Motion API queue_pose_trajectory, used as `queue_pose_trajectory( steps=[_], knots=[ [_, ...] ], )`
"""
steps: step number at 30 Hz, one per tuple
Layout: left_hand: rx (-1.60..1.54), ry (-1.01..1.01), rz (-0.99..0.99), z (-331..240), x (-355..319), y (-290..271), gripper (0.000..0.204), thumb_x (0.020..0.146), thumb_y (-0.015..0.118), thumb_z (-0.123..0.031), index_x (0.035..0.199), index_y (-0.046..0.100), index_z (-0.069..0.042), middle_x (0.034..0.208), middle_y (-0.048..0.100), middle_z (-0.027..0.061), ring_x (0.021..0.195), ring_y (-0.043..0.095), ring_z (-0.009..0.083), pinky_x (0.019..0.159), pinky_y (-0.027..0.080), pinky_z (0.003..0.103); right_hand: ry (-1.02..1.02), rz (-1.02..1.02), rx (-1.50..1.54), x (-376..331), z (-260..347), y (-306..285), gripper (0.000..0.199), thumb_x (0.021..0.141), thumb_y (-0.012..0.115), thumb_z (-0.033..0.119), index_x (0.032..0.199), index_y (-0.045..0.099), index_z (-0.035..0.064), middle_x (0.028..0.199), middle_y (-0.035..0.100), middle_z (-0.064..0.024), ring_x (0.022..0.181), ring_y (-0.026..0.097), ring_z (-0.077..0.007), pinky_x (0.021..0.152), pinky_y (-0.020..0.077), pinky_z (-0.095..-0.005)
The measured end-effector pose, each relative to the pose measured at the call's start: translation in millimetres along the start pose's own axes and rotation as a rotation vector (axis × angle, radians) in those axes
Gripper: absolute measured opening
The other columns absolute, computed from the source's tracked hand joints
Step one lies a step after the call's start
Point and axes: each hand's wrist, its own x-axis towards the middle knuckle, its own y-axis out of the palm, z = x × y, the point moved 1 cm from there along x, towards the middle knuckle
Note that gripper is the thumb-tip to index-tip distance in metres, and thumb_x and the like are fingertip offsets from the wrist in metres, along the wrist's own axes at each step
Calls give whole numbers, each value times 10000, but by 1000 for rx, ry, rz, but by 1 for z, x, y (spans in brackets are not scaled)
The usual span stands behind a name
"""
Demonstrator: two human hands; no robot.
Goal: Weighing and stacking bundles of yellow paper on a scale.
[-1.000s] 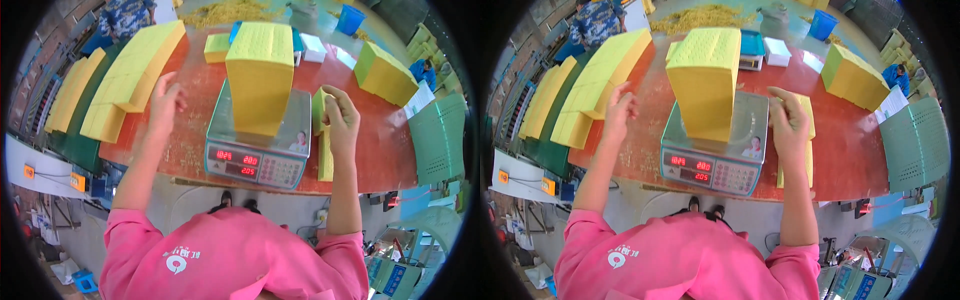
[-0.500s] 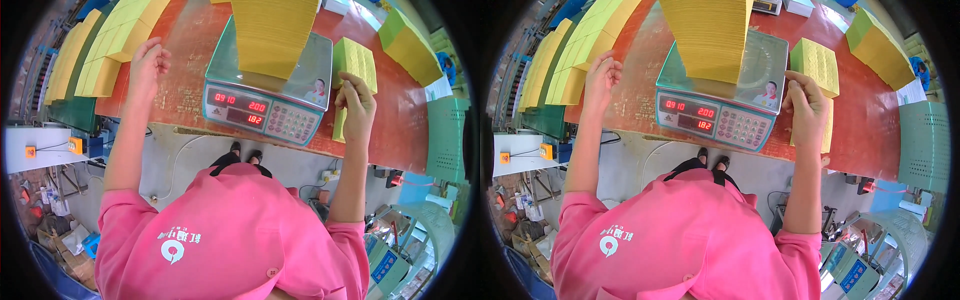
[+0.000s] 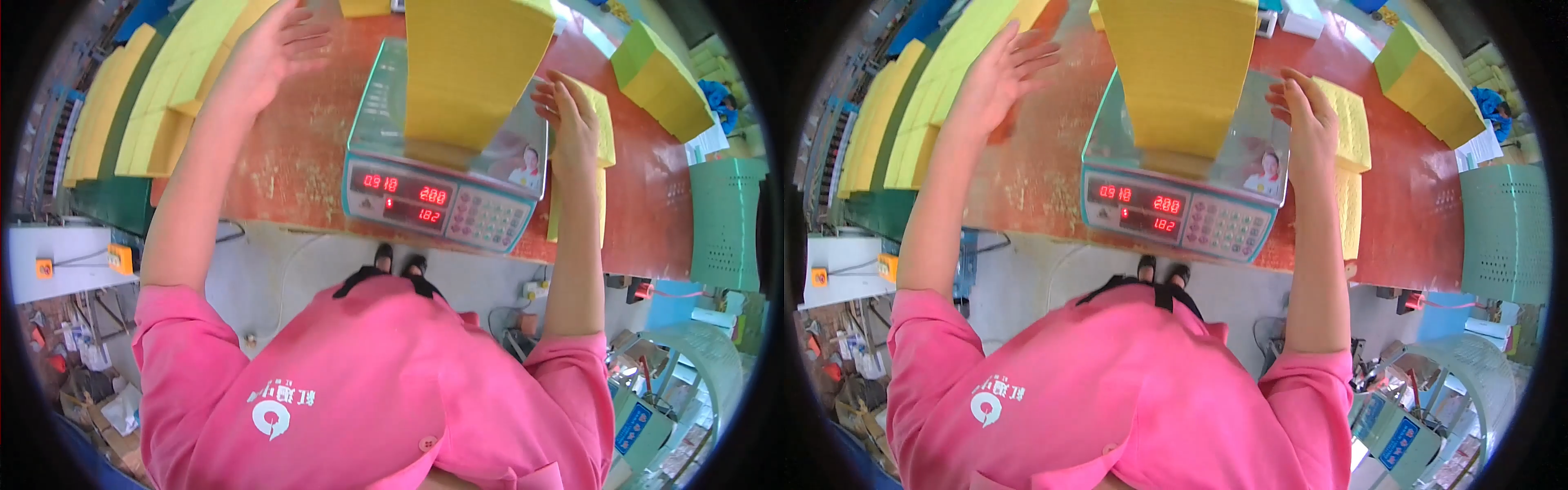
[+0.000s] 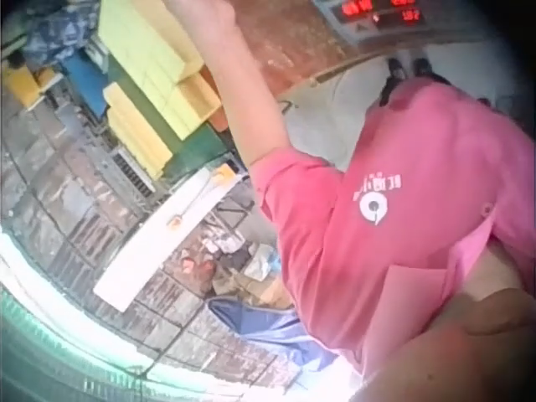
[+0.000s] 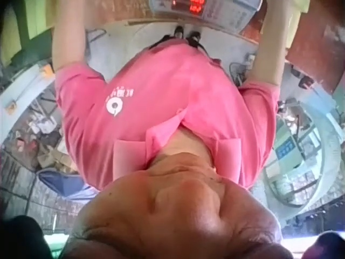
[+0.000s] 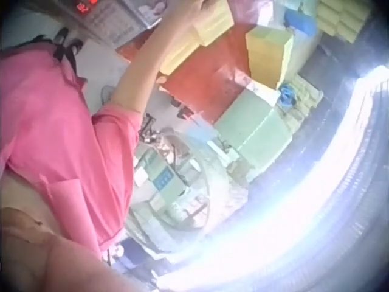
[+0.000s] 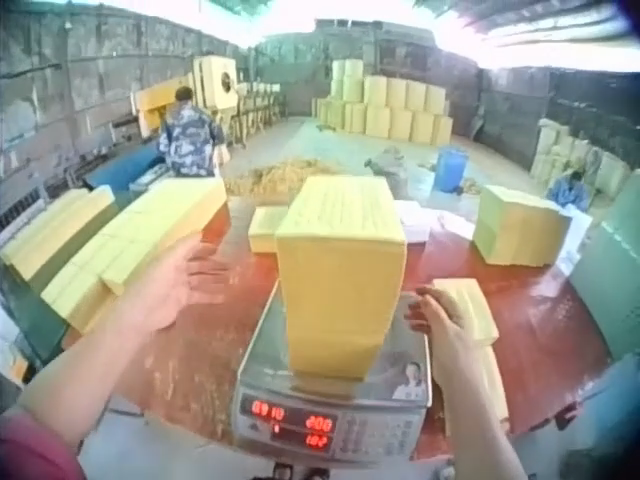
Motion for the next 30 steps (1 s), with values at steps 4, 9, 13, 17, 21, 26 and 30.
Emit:
queue_pose_trajectory(
  steps=[4,9,13,17,21,26,30],
  knots=[
    [27,-32,406,-33,73,76,690,921,423,-691,1248,615,-114,1089,653,39,976,588,165,847,485,372,27,22,306,105,-68,3,531,996,491,416,1364,510,34,1298,610,-111,1157,572,-213,914,437,-355],
    [285,-67,490,-59,85,112,682,917,554,-570,1379,506,-71,1298,585,76,1203,532,160,1000,427,378,186,73,258,84,-41,74,570,1001,471,446,1357,519,4,1304,600,-111,1164,556,-222,978,419,-357],
    [540,406,158,-75,50,123,487,919,628,-436,1248,594,-79,1297,597,57,1226,530,187,1060,370,362,-9,-51,255,58,-31,58,501,1011,458,412,1255,594,-4,1198,638,-96,1100,576,-187,961,422,-340],
    [776,884,508,-86,12,113,200,825,731,-157,984,683,-45,1177,642,72,1143,565,203,1017,394,354,83,-116,279,27,-8,40,426,1019,441,369,1162,643,22,1109,668,-85,1067,598,-183,929,436,-346],
    [838,755,534,-79,15,118,175,828,728,-157,950,677,-42,1168,644,66,1147,560,185,1018,393,343,48,-68,302,-1,3,34,407,1017,442,361,1133,653,33,1102,674,-79,1073,604,-185,923,444,-347],
    [775,635,532,-81,16,121,94,842,698,-104,880,662,-26,1129,660,70,1081,588,161,970,423,328,58,-66,286,-26,2,29,397,1014,455,350,1125,656,27,1091,674,-79,1054,619,-181,914,458,-342],
    [783,860,497,-77,5,122,75,846,672,-78,849,628,-17,1113,666,96,1062,614,213,943,449,349,55,-76,297,-47,12,22,390,1013,459,338,1102,663,18,1089,674,-89,1030,630,-181,900,470,-331]
  ],
)
